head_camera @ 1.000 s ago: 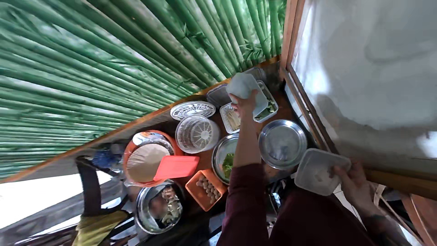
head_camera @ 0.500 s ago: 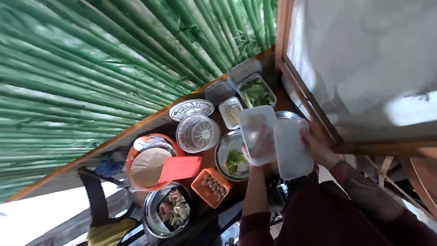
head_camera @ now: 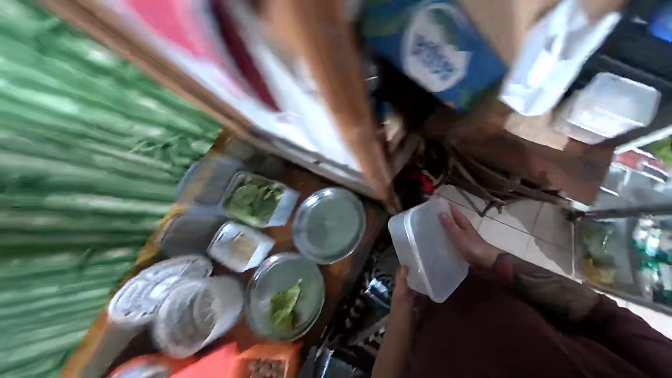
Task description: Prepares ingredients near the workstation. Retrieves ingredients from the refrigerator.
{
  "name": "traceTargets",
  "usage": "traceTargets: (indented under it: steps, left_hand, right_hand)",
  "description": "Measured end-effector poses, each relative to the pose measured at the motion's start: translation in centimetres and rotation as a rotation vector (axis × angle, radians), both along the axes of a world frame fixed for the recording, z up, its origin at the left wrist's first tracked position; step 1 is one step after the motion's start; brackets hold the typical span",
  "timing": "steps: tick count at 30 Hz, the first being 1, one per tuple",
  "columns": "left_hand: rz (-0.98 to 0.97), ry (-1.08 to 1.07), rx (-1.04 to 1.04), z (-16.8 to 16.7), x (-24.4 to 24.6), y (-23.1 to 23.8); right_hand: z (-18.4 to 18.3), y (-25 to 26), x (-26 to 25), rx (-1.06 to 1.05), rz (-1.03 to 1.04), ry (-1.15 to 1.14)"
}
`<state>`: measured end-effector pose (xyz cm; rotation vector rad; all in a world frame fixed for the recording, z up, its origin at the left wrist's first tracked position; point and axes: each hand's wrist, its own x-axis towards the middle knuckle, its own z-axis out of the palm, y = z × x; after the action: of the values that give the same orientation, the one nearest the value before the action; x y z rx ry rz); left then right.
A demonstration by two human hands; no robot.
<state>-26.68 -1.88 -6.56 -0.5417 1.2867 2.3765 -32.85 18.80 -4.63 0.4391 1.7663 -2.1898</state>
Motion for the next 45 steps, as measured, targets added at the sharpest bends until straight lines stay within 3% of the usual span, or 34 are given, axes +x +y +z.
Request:
traceTargets:
  steps: [5,11,15,18,22,26,33,39,45]
  left_hand:
    - [-0.475,0.046,-0.348,-0.5,5.5,15.2]
    - [-1.095,0.382,-0.065,-5.4,8.7,35.3]
    - [-1.297,0.395,-0.191,-5.1,12.8,46.1]
    - [-1.274,0.195,-0.178,-8.1,14.5,52.6]
    - [-1.052,-0.072,-0.300,-11.5,14.0,62.3]
    - [-0.898,-0.139,-0.435,-16.9,10.0,72.8]
    - [-0.689,-0.092,-0.458,-27.3,1.6,88.7]
    - [-0.596,-0.057,-0.464,-33.0,-2.3,94.5]
    - [-0.516,0.034,-0.319,-39.1,-6.1,97.9]
  right_hand:
    - [0.4,18.2,12.8,-0.272,-0.188,-0.124]
    - [-3.1,35.1,28.8,-0.101,-0.835,-0.001]
    - [-5.7,41.2,35.8,-0.081,-1.111,-0.045]
    - [-8.3,43.8,39.9,-0.081,-1.209,-0.083]
    - [-11.3,45.7,43.8,-0.081,-1.384,-0.083]
    - [-15.2,45.9,47.0,-0.177,-1.434,-0.182]
    - [-22.6,45.8,49.4,-0.086,-1.380,-0.576]
    - [-27.1,45.5,49.2,-0.144,-1.335,-0.688]
    - [-31.0,46.0,49.2,-0.137,-1.284,-0.699]
